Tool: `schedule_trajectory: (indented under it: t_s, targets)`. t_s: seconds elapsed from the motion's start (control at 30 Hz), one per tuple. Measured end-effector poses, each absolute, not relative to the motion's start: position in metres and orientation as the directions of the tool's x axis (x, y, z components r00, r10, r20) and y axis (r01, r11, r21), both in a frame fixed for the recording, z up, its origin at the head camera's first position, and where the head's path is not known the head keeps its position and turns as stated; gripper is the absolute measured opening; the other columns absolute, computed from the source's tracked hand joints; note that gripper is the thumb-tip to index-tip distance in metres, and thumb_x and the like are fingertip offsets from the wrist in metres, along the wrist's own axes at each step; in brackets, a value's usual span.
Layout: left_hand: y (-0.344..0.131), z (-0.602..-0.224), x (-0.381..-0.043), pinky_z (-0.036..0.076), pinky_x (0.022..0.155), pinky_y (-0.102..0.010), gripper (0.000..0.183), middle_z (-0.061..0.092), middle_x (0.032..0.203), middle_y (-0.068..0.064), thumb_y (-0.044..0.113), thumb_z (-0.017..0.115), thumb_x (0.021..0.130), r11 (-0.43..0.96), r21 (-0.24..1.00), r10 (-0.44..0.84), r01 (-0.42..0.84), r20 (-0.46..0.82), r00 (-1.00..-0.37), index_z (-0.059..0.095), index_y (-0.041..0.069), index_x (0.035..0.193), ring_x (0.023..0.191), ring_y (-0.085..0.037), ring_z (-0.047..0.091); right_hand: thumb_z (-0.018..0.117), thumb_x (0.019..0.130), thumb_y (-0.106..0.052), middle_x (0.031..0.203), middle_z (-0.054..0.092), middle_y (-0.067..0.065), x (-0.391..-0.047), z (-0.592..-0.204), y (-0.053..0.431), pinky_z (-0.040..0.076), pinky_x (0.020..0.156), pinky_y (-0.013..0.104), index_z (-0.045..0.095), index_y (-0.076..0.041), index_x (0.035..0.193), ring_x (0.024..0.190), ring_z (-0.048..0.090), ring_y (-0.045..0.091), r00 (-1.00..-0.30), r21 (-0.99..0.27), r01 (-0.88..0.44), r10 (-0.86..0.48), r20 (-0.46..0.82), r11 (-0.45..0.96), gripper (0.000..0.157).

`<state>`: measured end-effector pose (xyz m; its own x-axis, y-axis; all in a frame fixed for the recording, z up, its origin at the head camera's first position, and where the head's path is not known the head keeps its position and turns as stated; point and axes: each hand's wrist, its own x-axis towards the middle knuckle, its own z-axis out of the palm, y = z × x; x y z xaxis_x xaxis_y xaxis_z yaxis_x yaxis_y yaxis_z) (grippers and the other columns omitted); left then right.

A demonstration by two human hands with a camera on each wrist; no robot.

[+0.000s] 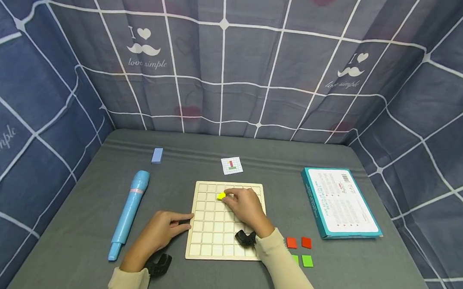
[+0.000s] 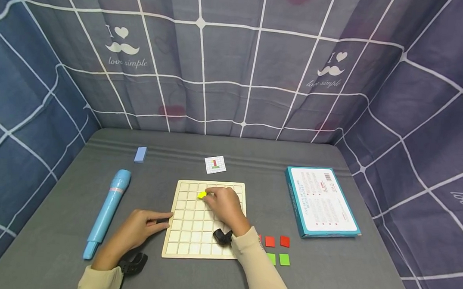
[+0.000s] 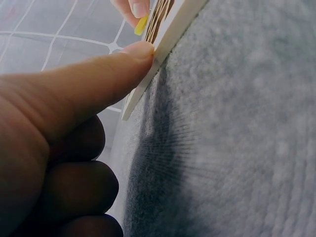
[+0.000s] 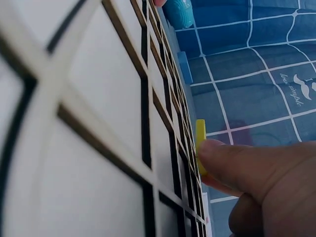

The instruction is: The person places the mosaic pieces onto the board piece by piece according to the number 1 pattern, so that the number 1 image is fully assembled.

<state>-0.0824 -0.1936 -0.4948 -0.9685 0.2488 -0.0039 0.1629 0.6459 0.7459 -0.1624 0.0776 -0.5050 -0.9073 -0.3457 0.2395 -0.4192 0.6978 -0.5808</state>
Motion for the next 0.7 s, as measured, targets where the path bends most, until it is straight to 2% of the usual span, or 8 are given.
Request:
schedule_trajectory:
  t_s: [0.1,0.23,0.37,0.7]
  targets:
    - [-0.193,-0.4943,-0.0833,0.054,0.071,-0.025,0.031,0.073,0.12,-0.008,0.019,0.082,0.088,0.643,0.749,0.249,0.161,-0.005,-0.968,0.079,0.019,0.119,0.09,-0.008,0.069,0.077,0.094,-0.027,0.045,0.028,-0.018,-0.163,-0.5059,0.0775,0.048,0.066,0.035,0.08,-0.015,0.11,0.041,0.019,-0.002,-0.906,-0.57,-0.422,-0.345,0.244,0.705,0.021]
    - [-0.1931,-0.4944,-0.0832,0.054,0.07,-0.024,0.032,0.073,0.12,-0.008,0.018,0.083,0.087,0.649,0.744,0.248,0.16,-0.009,-0.969,0.079,0.018,0.119,0.087,-0.006,0.068,0.074,0.096,-0.028,0.045,0.029,-0.017,-0.1631,-0.5064,0.0766,0.028,0.042,0.024,0.08,-0.015,0.114,0.04,0.017,-0.002,-0.908,-0.564,-0.417,-0.359,0.218,0.713,0.023]
    - [-0.1938,-0.4951,-0.083,0.054,0.069,-0.024,0.033,0.073,0.119,-0.008,0.017,0.082,0.087,0.65,0.742,0.252,0.164,-0.007,-0.968,0.079,0.017,0.12,0.083,-0.004,0.067,0.074,0.097,-0.027,0.044,0.028,-0.017,-0.1625,-0.5072,0.075,0.023,0.041,0.021,0.079,-0.014,0.115,0.039,0.016,-0.002,-0.906,-0.553,-0.421,-0.36,0.223,0.718,0.023]
    - [-0.1925,-0.4948,-0.0829,0.054,0.069,-0.023,0.032,0.074,0.118,-0.006,0.017,0.083,0.087,0.649,0.743,0.25,0.163,-0.005,-0.968,0.079,0.017,0.119,0.087,-0.005,0.068,0.075,0.095,-0.025,0.045,0.027,-0.018,-0.1621,-0.5096,0.0745,0.023,0.042,0.021,0.08,-0.015,0.114,0.042,0.016,-0.002,-0.896,-0.527,-0.445,-0.36,0.262,0.724,0.022]
